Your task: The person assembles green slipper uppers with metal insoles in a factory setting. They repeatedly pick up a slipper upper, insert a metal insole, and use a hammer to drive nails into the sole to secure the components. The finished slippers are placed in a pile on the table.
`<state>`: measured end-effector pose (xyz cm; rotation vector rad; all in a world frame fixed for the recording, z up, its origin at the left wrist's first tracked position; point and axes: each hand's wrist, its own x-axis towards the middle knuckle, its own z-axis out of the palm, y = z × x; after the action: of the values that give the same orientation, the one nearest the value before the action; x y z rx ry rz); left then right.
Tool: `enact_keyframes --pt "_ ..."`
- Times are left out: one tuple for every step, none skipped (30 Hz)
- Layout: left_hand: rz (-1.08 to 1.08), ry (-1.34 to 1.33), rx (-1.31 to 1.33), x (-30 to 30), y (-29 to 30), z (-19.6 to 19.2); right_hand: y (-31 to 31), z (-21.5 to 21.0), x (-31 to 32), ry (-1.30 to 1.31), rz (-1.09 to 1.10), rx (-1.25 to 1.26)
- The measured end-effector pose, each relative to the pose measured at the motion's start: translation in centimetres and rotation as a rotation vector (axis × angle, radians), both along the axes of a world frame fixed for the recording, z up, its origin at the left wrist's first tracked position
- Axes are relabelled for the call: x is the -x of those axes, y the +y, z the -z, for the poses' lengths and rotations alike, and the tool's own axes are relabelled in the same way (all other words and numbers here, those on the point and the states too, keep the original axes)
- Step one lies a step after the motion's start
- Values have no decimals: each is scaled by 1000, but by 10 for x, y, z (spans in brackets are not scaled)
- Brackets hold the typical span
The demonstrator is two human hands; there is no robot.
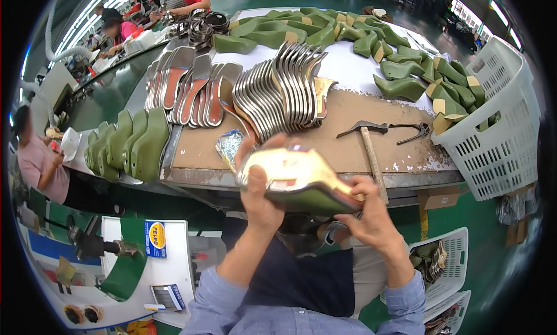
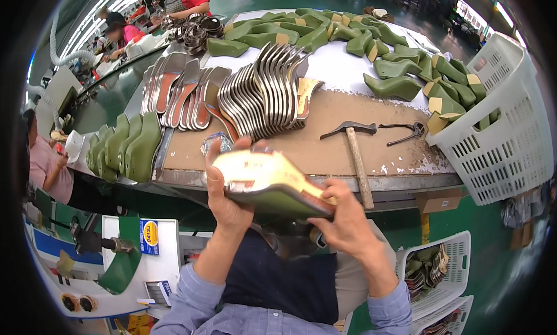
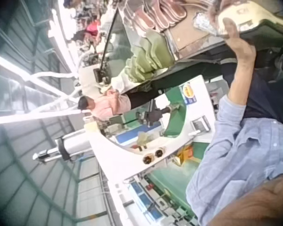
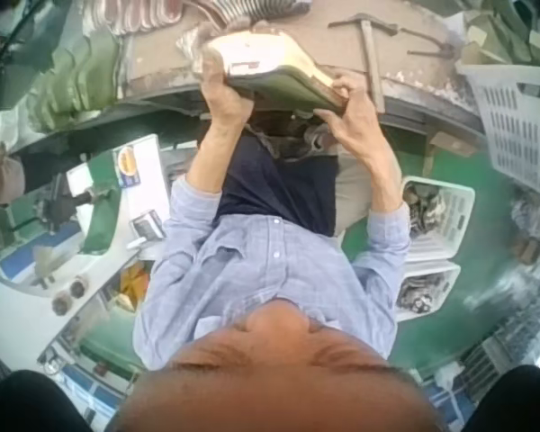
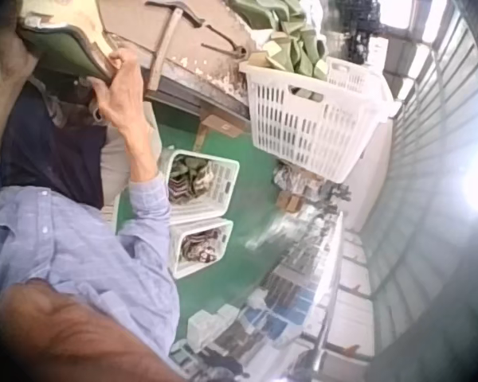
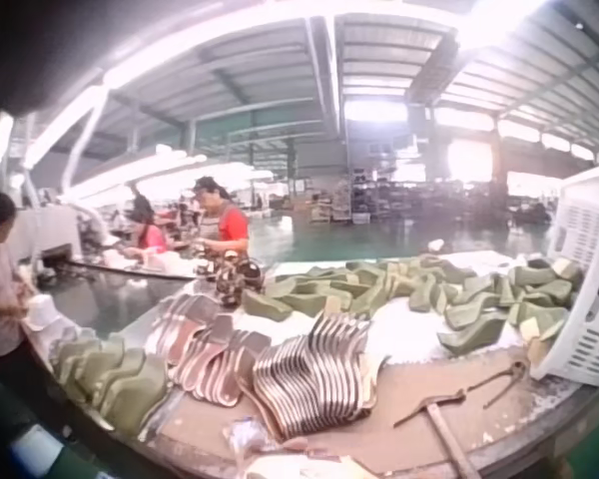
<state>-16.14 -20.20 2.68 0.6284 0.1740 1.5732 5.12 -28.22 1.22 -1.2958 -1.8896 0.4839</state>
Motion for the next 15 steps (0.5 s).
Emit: enact_keyframes --pt "-54 18 155 8 -5 18 1 10 2 -36 3 -50" --pt "-129 179 193 23 -13 35 2 5 9 -98 20 -49" --pt "-208 335 223 37 -16 46 4 -5 16 -162 36 -55" --pt "-329 648 129 55 -16 52 7 -5 22 -211 23 -14" --pt "-447 957 28 68 -12 53 6 -2 22 -263 17 25" --pt "-566 1265 -75 79 -8 53 5 1 24 -314 8 64" --pt "-780 1431 -188 82 2 34 5 3 27 -298 24 56" --pt "-726 1530 -222 88 19 28 1 4 28 -289 47 53" --pt "-669 1628 -253 96 37 27 -1 5 29 -281 70 51" --pt "-634 1781 -261 99 56 28 -4 5 29 -277 89 26" --pt "-593 1935 -262 103 73 32 -5 6 30 -274 79 16" --pt "-546 2079 -268 104 88 33 -5 6 30 -278 79 3" --pt "-479 2100 -221 105 97 30 -4 7 31 -276 77 -9" --pt "-410 2119 -177 104 104 28 -4 8 32 -271 74 -13" --pt "-340 2136 -133 104 110 26 -2 6 31 -271 72 -23"
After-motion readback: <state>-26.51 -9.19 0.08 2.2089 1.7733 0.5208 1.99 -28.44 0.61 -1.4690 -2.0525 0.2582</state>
